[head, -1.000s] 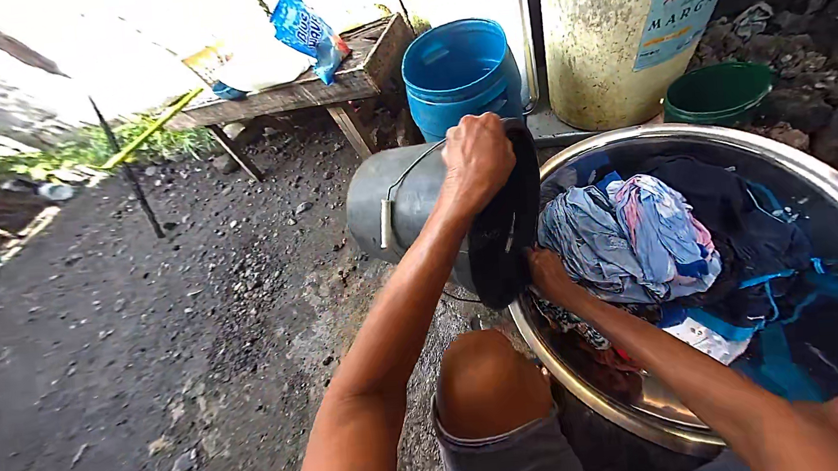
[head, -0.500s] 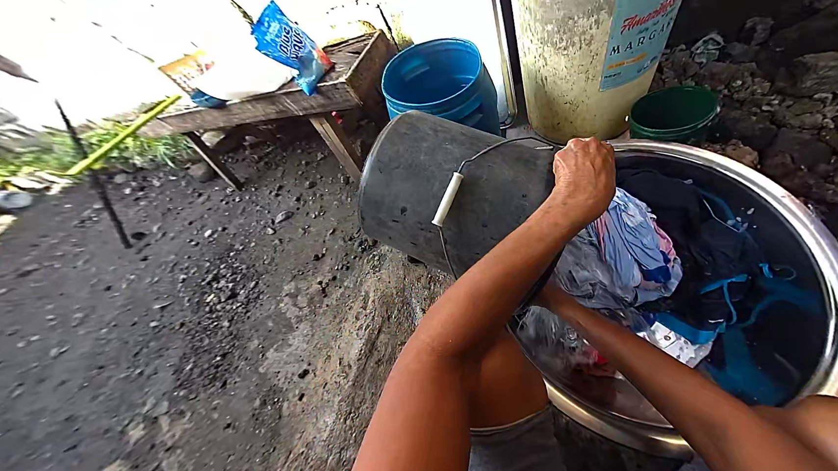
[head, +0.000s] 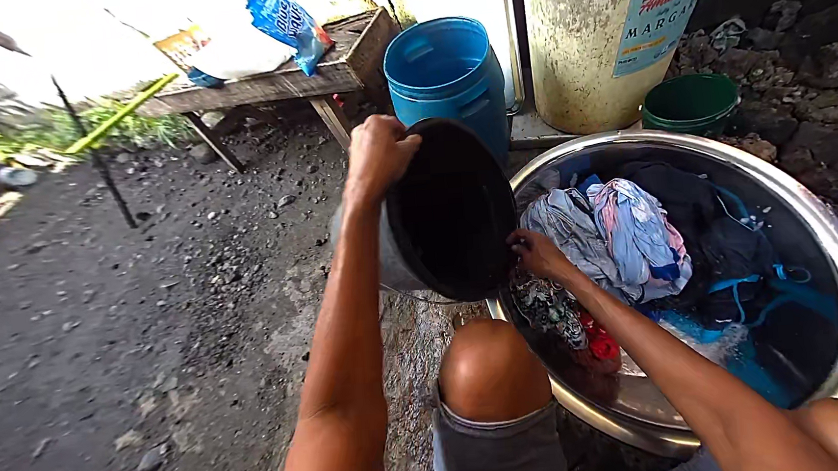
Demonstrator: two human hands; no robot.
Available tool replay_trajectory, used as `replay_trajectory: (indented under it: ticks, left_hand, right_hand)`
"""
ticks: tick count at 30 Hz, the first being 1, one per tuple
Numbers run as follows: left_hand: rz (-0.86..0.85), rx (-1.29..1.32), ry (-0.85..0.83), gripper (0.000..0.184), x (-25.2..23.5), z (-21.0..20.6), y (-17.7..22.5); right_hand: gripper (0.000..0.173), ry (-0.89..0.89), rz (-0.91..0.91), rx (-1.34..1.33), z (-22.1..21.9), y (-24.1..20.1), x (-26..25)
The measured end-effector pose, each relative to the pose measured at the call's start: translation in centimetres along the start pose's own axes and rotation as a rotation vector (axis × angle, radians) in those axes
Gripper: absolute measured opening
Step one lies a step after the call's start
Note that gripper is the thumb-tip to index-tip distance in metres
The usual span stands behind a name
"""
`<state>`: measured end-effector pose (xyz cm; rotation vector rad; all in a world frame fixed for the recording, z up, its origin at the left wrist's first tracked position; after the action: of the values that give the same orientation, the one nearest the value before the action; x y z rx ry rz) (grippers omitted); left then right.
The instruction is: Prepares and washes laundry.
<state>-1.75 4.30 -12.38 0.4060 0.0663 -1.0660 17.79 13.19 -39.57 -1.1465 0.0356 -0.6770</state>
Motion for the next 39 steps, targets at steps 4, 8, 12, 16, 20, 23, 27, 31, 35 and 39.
replay_trajectory:
  ticks: [4, 8, 12, 16, 20, 23, 27, 31, 35, 39]
  left_hand:
    - [0.172, 0.363, 0.149, 0.024, 6.0, -0.5, -13.6]
    - [0.366, 0.648, 0.227, 0.025, 12.8, -3.6, -21.6]
    - [0.565, 0.507, 0.147, 0.025, 15.2, -3.2, -27.0]
    - [0.480, 0.058, -0.057, 0.045, 11.2, -0.6, -26.8]
    - [0.069, -0.013, 0.024, 0.042, 1.6, -0.3, -16.8]
    - [-0.283, 0.047, 0.048, 0.032, -7.6, -3.4, -9.6]
    - [-0.381, -0.022, 0.050, 0.042, -16.7, -9.1, -6.0]
    - [-0.380, 0.034, 0.131, 0.019, -16.9, -11.4, -5.4]
    - [-0.410, 0.054, 0.160, 0.022, -13.8, -12.6, -4.7]
    - [-0.430, -0.028, 0.236, 0.020, -11.3, -13.1, -4.0]
  right_hand:
    - [0.032, 0.018, 0.085, -0.313, -1.0, -1.7, 0.3]
    - [0.037, -0.135, 0.185, -0.522, -2.3, -3.9, 1.9]
    - [0.035, -0.276, 0.261, -0.446, -2.4, -5.1, 2.5]
    - [0.028, -0.278, 0.182, -0.173, -0.6, -4.6, 2.3]
    - [0.028, -0.285, 0.128, 0.066, 3.0, -3.9, 0.5]
    - [0.028, -0.216, 0.153, 0.251, 6.7, -7.7, -1.4]
    - [0.028, 0.039, 0.315, 0.461, 12.0, -16.0, -4.6]
    - [0.030, 0.302, 0.382, 0.626, 16.7, -23.1, -8.2]
    - [0.024, 0.501, 0.400, 0.668, 19.0, -26.2, -13.7]
    - [0.024, 0.353, 0.230, 0.713, 18.5, -25.7, -19.6]
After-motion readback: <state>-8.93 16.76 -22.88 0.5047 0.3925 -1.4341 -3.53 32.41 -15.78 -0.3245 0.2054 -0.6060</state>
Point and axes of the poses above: each hand's wrist, its own x-axis away from the middle knuckle, its own z-axis out of the back of the hand, y = z × x, the point moved 4 cm from there along -x, towards the middle knuckle, and after that the axes turned 6 degrees about -z, right-handed, at the moved point
